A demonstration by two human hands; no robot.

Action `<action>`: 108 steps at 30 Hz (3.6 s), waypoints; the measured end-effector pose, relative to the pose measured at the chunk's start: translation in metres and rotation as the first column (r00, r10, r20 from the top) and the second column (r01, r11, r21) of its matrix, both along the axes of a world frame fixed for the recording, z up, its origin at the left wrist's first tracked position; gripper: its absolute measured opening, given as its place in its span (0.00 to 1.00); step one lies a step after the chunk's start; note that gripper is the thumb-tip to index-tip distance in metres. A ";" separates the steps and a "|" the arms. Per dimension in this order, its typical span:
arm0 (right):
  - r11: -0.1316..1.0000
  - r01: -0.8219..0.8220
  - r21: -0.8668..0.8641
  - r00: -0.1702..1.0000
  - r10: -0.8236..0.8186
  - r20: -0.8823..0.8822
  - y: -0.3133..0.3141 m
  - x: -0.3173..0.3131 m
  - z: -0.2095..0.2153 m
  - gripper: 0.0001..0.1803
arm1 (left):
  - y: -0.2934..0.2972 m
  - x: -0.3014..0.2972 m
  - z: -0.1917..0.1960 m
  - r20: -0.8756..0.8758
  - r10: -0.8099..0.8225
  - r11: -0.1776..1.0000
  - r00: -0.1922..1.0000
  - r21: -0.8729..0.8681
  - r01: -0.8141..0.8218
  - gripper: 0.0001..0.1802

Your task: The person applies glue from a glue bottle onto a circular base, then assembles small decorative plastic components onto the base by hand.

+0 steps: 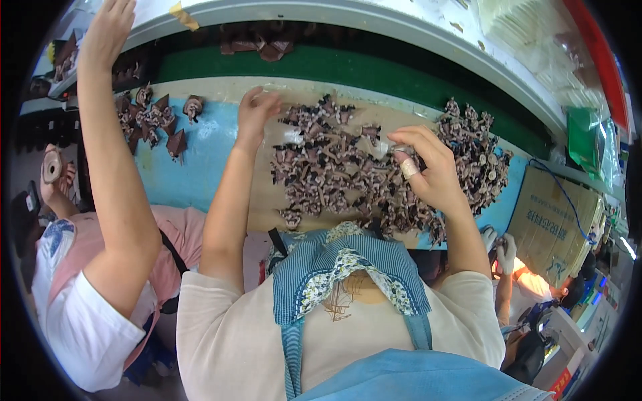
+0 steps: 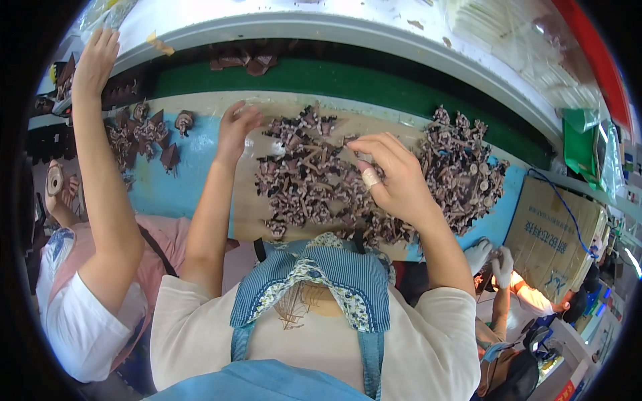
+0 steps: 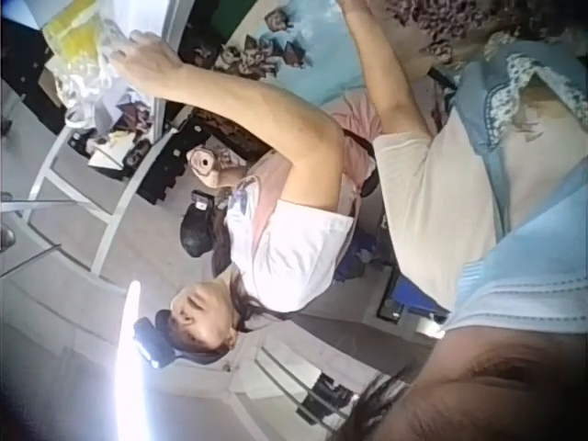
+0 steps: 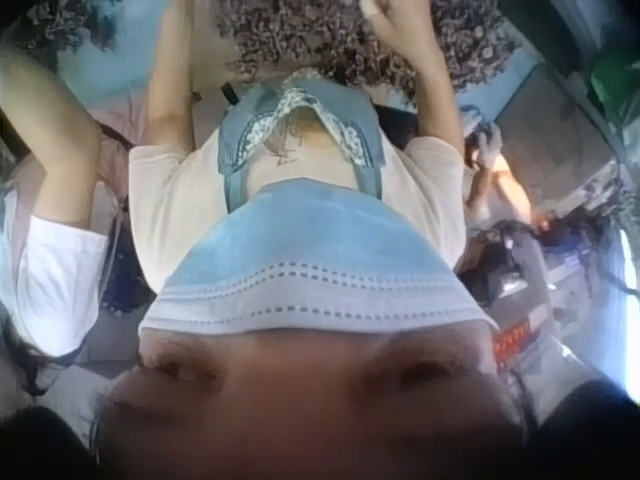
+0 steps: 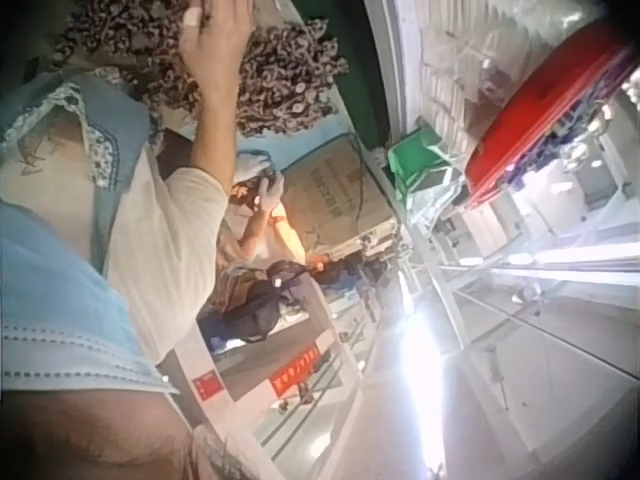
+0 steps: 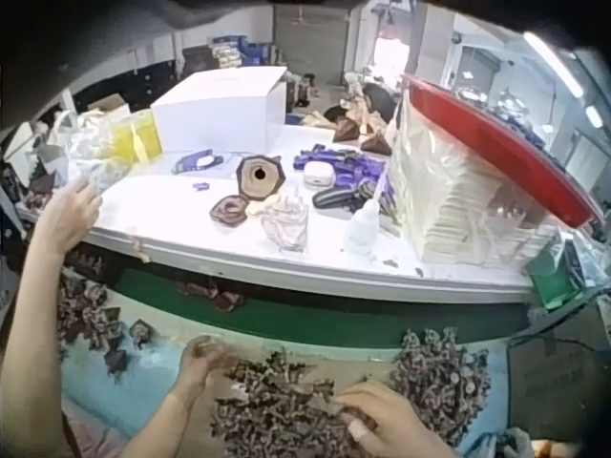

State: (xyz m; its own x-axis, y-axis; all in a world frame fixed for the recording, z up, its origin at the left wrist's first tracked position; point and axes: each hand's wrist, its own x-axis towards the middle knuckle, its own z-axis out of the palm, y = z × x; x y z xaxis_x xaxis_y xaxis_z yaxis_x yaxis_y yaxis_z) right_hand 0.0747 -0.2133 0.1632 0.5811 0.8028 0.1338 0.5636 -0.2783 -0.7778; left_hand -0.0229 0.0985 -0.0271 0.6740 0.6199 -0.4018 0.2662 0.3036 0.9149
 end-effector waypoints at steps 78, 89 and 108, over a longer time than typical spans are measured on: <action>0.976 0.017 0.217 0.950 -0.083 0.300 -0.045 -0.098 0.101 0.19 | -0.183 -0.091 0.222 0.410 -0.515 0.813 0.753 -0.047 0.581 0.37; 0.982 0.016 0.188 0.951 -0.073 0.300 -0.039 -0.085 0.090 0.18 | -0.175 -0.081 0.215 0.362 -0.514 0.814 0.778 -0.080 0.575 0.36; 0.818 0.468 0.333 0.862 -0.506 0.032 0.093 0.108 0.064 0.18 | -0.124 -0.070 0.208 0.030 -0.598 0.628 0.801 0.638 0.446 0.40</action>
